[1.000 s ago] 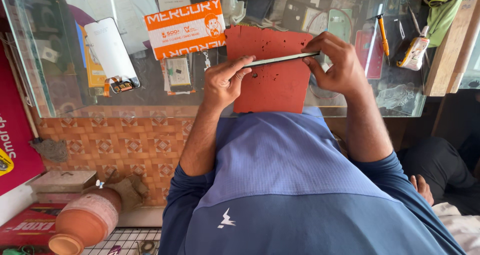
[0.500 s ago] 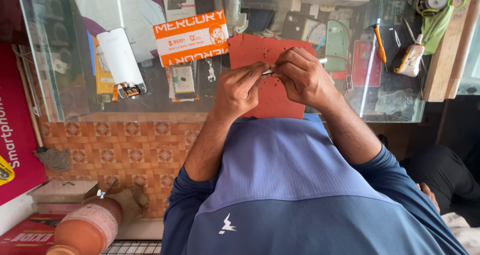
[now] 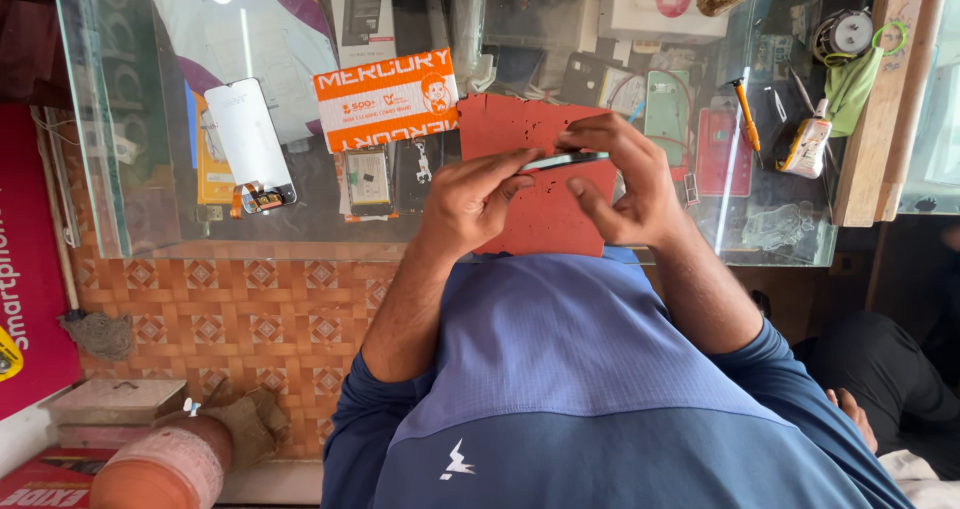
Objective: The person disassembles a smartphone, removes the back cover, and uses a screwdriver to manipulate internal components. They then apply adhesive to the frame, wipe the back cover with a cloth, and reassemble the device by snapping the back cover into place.
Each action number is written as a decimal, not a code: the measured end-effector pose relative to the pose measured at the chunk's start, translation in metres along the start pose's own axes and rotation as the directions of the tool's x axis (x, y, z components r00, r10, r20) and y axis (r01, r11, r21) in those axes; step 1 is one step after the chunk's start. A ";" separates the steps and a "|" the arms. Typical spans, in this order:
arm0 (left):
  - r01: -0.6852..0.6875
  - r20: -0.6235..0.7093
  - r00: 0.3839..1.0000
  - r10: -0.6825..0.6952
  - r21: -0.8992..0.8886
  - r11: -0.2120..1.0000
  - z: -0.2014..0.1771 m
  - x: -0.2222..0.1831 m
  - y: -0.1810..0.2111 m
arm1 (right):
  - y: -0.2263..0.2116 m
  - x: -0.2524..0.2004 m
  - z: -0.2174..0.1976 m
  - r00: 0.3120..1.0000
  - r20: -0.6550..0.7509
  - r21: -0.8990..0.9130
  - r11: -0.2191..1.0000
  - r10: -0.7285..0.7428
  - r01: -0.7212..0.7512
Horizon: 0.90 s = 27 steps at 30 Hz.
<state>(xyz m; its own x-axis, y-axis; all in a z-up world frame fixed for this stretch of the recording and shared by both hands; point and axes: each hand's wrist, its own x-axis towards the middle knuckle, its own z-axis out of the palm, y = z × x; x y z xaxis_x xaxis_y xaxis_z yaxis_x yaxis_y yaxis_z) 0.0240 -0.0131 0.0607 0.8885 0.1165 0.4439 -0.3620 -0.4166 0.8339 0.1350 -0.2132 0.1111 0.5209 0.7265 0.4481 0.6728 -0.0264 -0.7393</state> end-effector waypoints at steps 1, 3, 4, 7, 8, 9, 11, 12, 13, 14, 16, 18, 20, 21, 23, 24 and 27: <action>-0.003 0.014 1.000 0.002 0.004 1.000 -0.001 0.001 0.003 | -0.004 0.002 0.000 1.000 0.024 -0.020 1.000 0.006 -0.005; -0.009 0.044 0.999 0.009 0.008 1.000 -0.002 0.002 0.011 | -0.011 0.004 0.000 0.997 0.069 -0.063 0.998 0.021 -0.016; -0.019 0.051 0.999 0.018 0.029 0.999 -0.002 0.003 0.014 | -0.012 0.005 0.000 0.997 0.069 -0.081 0.996 0.029 -0.024; -0.048 0.064 0.997 0.043 0.091 0.995 -0.002 0.006 0.024 | -0.011 0.003 0.000 0.997 0.064 -0.127 0.991 0.038 -0.030; -0.059 0.063 0.997 0.052 0.113 0.992 -0.002 0.007 0.026 | -0.009 0.002 0.000 0.998 0.059 -0.138 0.990 0.027 -0.019; -0.070 0.063 0.996 0.061 0.135 0.988 -0.003 0.008 0.027 | -0.006 0.001 0.001 0.998 0.053 -0.148 0.989 0.016 -0.008; -0.027 0.009 1.000 0.026 0.048 0.999 -0.003 0.008 0.029 | -0.004 -0.004 0.002 0.999 0.011 -0.091 0.995 0.049 -0.048; -0.012 -0.021 1.000 0.012 0.006 1.000 -0.004 0.009 0.028 | -0.002 -0.004 0.003 0.998 -0.010 -0.064 0.996 0.061 -0.062; -0.010 -0.026 1.000 0.009 -0.022 1.000 -0.006 0.009 0.027 | 0.000 -0.004 0.004 0.996 -0.032 0.045 0.996 0.084 -0.083; -0.007 -0.030 1.000 0.005 -0.050 0.999 -0.008 0.009 0.026 | 0.000 -0.003 0.006 0.993 -0.050 0.153 0.983 0.111 -0.102; 0.005 -0.052 0.999 -0.008 -0.056 0.998 -0.008 0.007 0.022 | -0.001 -0.002 0.007 0.987 -0.057 0.268 0.955 0.151 -0.130; 0.026 -0.087 0.996 -0.027 -0.012 1.000 -0.003 0.003 0.019 | -0.005 -0.001 0.008 0.984 -0.039 0.283 0.946 0.175 -0.157; 0.017 -0.102 0.995 -0.022 -0.042 0.999 0.004 -0.001 0.016 | -0.011 -0.003 0.005 0.991 0.024 0.099 0.986 0.132 -0.134; 0.013 -0.109 0.994 -0.019 -0.058 0.998 0.007 -0.002 0.015 | -0.013 -0.003 0.004 0.992 0.058 0.006 0.993 0.114 -0.115; 0.035 -0.102 0.994 -0.037 -0.022 0.999 0.012 -0.004 0.015 | -0.015 -0.003 0.006 0.993 0.046 -0.057 0.993 0.106 -0.103; 0.045 -0.101 0.994 -0.045 -0.003 0.999 0.013 -0.004 0.015 | -0.014 -0.002 0.008 0.994 0.041 -0.088 0.992 0.098 -0.094; 0.007 -0.108 0.994 -0.009 -0.016 1.000 0.015 0.000 0.020 | -0.008 -0.004 0.008 0.992 0.022 -0.062 0.991 0.122 -0.121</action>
<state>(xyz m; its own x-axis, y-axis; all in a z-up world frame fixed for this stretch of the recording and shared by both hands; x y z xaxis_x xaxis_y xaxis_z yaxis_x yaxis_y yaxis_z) 0.0210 -0.0354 0.0727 0.8560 0.2169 0.4693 -0.3600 -0.4014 0.8422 0.1235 -0.2102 0.1109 0.5878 0.7325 0.3435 0.6361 -0.1561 -0.7557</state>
